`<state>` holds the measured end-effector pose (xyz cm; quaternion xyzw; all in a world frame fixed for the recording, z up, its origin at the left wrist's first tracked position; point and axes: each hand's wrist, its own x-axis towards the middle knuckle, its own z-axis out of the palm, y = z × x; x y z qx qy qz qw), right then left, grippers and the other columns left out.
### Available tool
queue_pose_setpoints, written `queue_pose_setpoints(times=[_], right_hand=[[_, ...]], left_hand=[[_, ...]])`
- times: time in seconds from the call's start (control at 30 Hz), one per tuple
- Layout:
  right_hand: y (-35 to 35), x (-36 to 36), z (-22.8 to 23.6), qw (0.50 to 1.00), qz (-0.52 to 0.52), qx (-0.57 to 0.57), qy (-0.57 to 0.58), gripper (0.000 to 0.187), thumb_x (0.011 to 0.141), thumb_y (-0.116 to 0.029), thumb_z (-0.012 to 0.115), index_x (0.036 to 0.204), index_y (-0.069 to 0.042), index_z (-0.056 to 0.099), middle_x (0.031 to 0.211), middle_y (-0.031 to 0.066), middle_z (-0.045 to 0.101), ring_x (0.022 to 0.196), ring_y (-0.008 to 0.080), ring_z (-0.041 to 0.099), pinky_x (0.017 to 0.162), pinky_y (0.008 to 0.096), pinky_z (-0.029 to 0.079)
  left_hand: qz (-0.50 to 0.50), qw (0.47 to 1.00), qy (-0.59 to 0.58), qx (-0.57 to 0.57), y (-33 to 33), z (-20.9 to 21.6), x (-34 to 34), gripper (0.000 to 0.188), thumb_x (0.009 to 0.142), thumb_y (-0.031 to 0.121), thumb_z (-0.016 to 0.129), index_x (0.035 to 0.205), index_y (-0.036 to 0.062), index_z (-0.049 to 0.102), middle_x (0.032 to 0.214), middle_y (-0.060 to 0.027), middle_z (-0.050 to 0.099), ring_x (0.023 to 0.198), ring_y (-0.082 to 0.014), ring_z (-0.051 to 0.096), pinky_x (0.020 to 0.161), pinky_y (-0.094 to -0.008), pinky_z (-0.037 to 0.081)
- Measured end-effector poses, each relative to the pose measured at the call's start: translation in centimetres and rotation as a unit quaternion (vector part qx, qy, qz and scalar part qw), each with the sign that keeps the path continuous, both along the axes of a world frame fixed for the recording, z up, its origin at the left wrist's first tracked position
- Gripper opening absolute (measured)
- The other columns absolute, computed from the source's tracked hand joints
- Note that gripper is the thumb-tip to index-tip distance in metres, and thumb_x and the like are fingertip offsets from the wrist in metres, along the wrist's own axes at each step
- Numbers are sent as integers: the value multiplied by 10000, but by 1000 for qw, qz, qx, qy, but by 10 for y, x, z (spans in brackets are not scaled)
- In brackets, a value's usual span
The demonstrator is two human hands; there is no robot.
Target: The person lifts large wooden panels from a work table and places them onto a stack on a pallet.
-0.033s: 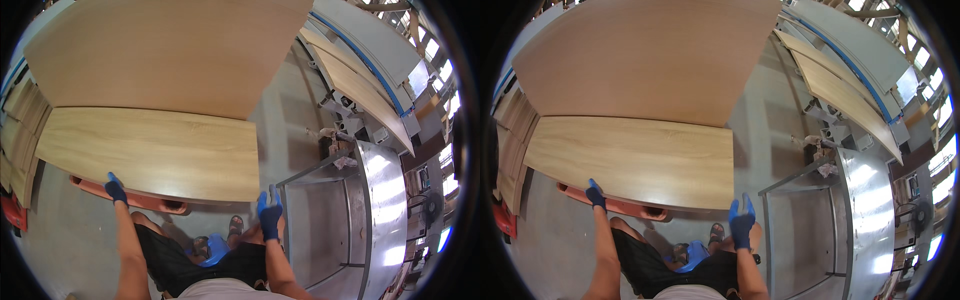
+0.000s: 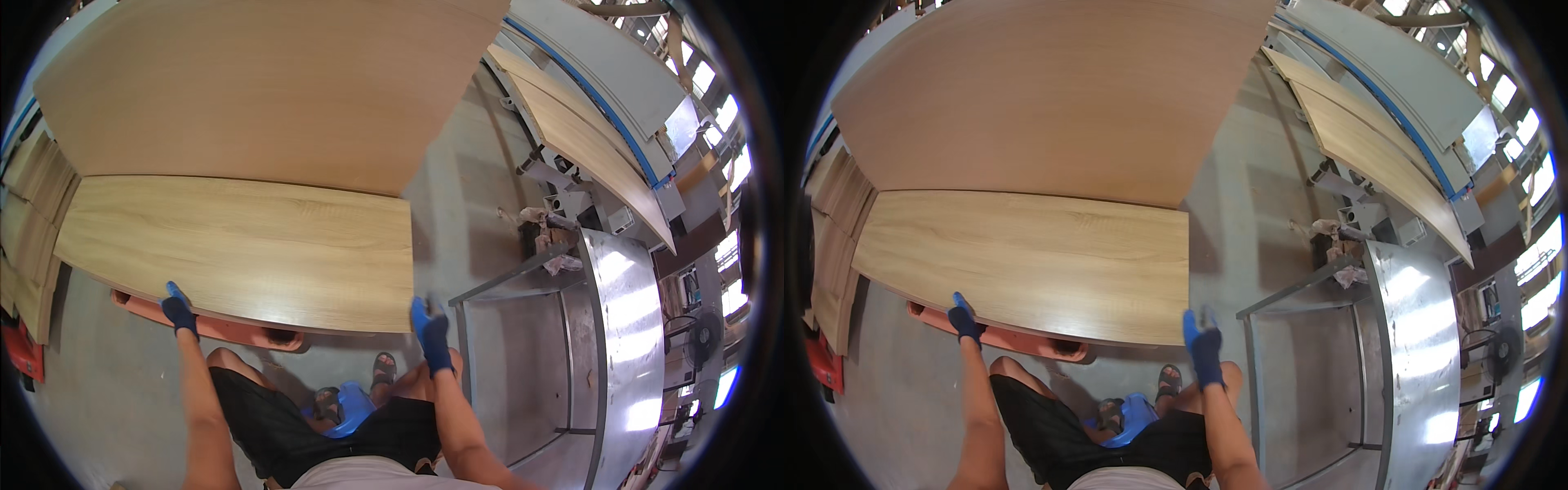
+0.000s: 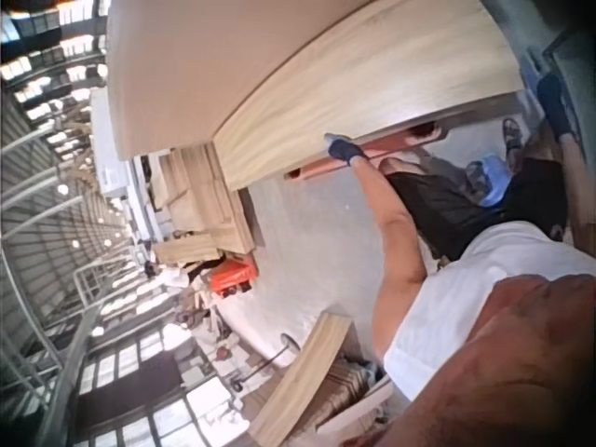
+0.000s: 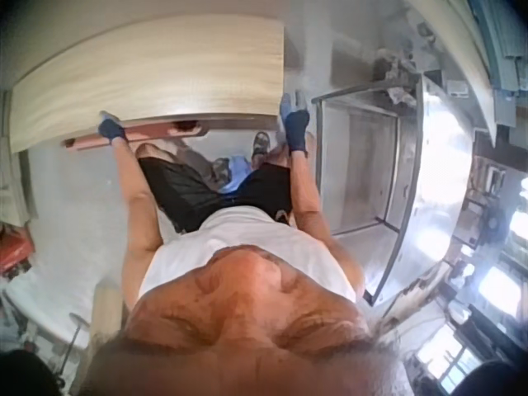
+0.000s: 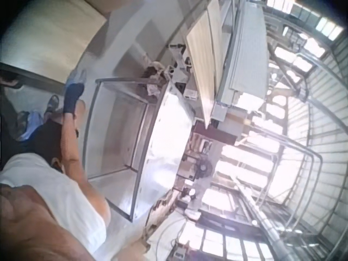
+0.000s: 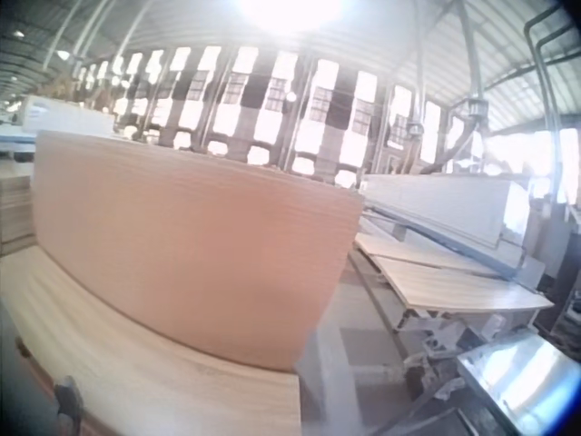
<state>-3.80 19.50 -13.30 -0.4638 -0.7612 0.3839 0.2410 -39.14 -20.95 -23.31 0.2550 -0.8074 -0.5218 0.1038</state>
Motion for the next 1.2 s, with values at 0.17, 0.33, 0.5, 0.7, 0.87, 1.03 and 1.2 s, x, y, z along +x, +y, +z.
queue_pose_setpoints(times=[0.17,0.33,0.5,0.7,0.87,1.03,1.2], right_hand=[[1,-47,-58,996,50,64,-40,511,775,-412,597,1034,25,537,878,258,610,843,395,587,718,422,462],[-4,-47,-39,993,81,26,-81,547,803,-428,543,1109,24,502,875,267,603,854,408,579,721,431,463],[18,-38,-47,990,65,-122,20,605,854,-470,435,1227,6,434,1061,246,561,978,375,547,825,435,441],[125,48,91,547,129,-394,727,753,751,-560,573,1267,-39,402,1298,134,418,1154,291,423,965,441,355],[167,98,205,668,37,-126,733,578,828,-421,537,1210,1,438,1184,130,514,1092,298,486,903,462,407],[127,133,189,736,-76,-122,662,415,849,-210,505,1195,8,441,1153,145,522,1039,286,528,878,430,441],[8,153,216,752,-132,-116,636,444,859,-223,496,1207,41,415,1116,165,530,965,254,565,816,368,474]], left_hand=[[11,999,-21,42,-2,41,-3,558,864,428,485,1052,-98,502,929,-233,590,691,-324,582,569,-417,464],[8,998,-9,-55,-12,15,-19,642,867,490,435,812,-136,568,692,-199,610,606,-275,529,584,-422,413],[-60,987,33,-146,-24,4,-31,665,868,504,413,709,-117,589,554,-223,574,534,-339,554,516,-440,412],[-16,865,91,-493,14,41,-2,546,864,336,464,1248,-46,397,1171,-250,501,1040,-363,512,839,-397,434],[-195,934,216,-207,106,50,81,459,839,189,515,1210,-67,430,1213,-243,474,1092,-343,490,907,-351,393],[-339,914,223,2,188,89,210,346,813,86,539,1119,-75,522,1123,-232,547,1071,-316,521,925,-347,383],[-660,702,59,261,227,143,307,324,855,129,526,1113,-67,535,1089,-172,587,1007,-219,563,872,-304,428]])
